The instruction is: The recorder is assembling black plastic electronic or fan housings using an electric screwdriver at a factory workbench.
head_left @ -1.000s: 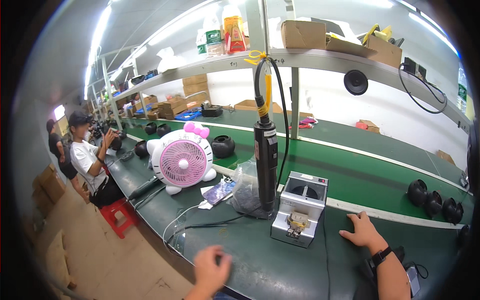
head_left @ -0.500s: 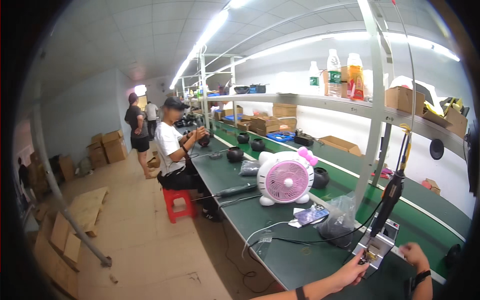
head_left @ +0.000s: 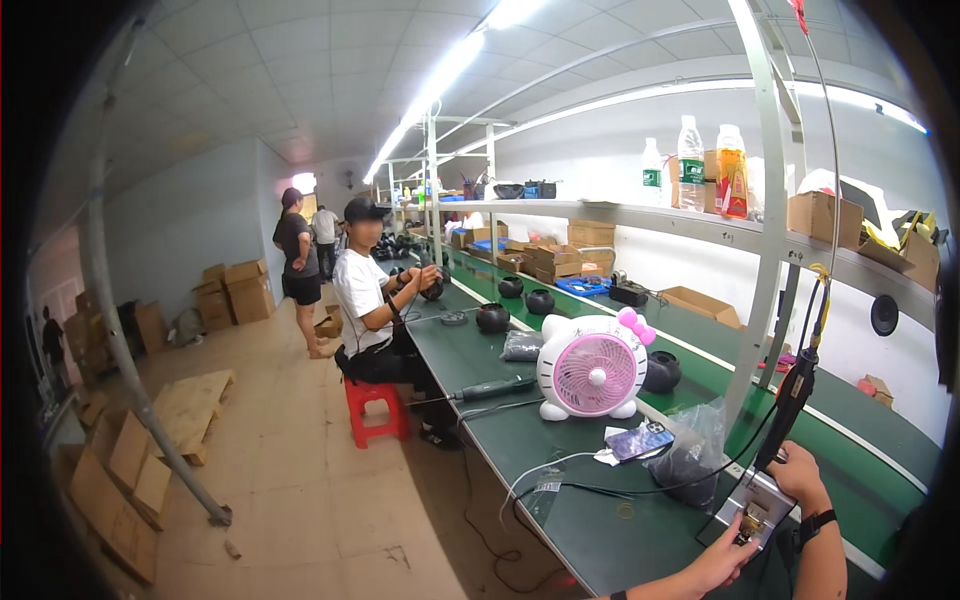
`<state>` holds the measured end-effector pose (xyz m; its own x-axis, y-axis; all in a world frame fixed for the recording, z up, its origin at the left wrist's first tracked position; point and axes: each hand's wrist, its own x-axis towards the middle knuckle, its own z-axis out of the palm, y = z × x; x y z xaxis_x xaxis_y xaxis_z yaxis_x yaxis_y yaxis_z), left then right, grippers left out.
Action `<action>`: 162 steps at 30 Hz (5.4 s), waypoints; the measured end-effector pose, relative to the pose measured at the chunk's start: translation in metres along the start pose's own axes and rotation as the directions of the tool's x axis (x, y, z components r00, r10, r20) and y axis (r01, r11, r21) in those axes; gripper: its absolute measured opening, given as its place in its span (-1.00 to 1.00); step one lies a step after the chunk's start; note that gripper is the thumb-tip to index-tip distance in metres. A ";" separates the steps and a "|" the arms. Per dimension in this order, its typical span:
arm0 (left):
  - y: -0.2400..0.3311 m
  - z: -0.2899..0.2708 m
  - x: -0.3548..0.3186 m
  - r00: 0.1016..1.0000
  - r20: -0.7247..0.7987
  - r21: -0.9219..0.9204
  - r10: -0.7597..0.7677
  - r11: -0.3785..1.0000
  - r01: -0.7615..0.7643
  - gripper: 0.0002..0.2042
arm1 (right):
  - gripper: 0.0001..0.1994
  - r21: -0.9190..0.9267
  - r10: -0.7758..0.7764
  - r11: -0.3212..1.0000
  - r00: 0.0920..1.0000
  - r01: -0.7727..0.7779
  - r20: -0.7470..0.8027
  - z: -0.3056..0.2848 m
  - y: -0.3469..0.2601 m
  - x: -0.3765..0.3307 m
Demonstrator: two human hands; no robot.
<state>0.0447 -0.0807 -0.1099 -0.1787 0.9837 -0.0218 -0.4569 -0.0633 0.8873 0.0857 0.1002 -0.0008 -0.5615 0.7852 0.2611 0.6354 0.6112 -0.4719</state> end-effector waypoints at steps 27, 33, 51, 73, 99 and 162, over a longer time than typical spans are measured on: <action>-0.031 0.006 -0.011 0.998 0.033 0.075 0.051 0.996 -0.054 -0.03 | -0.60 0.056 0.109 0.993 0.990 -0.104 -0.088 0.000 0.009 -0.004; -0.041 -0.001 -0.012 0.988 0.107 0.140 0.113 0.982 -0.128 -0.08 | -0.59 0.080 0.128 0.989 0.989 -0.122 -0.070 0.003 0.006 -0.001; -0.043 0.000 -0.032 0.959 0.077 0.487 0.273 0.829 -0.275 0.03 | -0.55 0.221 0.020 0.975 0.990 0.011 -0.136 0.003 0.037 -0.018; -0.030 0.005 -0.038 0.966 0.061 0.495 0.252 0.832 -0.249 0.04 | -0.48 0.077 0.033 0.997 0.993 -0.025 -0.109 0.007 0.013 -0.009; 0.040 -0.017 0.025 0.724 0.104 0.985 0.682 0.028 -0.168 -0.49 | -0.39 0.167 -0.055 0.984 0.996 0.066 -0.068 0.011 0.006 -0.002; -0.031 -0.001 -0.003 0.946 -0.026 -0.073 0.322 0.944 -0.323 -0.40 | -0.53 0.232 -0.046 0.967 0.971 0.102 -0.235 0.033 0.048 -0.002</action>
<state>0.0587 -0.0816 -0.1374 -0.3387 0.9062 0.2531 -0.4374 -0.3898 0.8104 0.0999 0.1241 -0.0518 -0.4499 0.7573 0.4733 0.4345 0.6486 -0.6248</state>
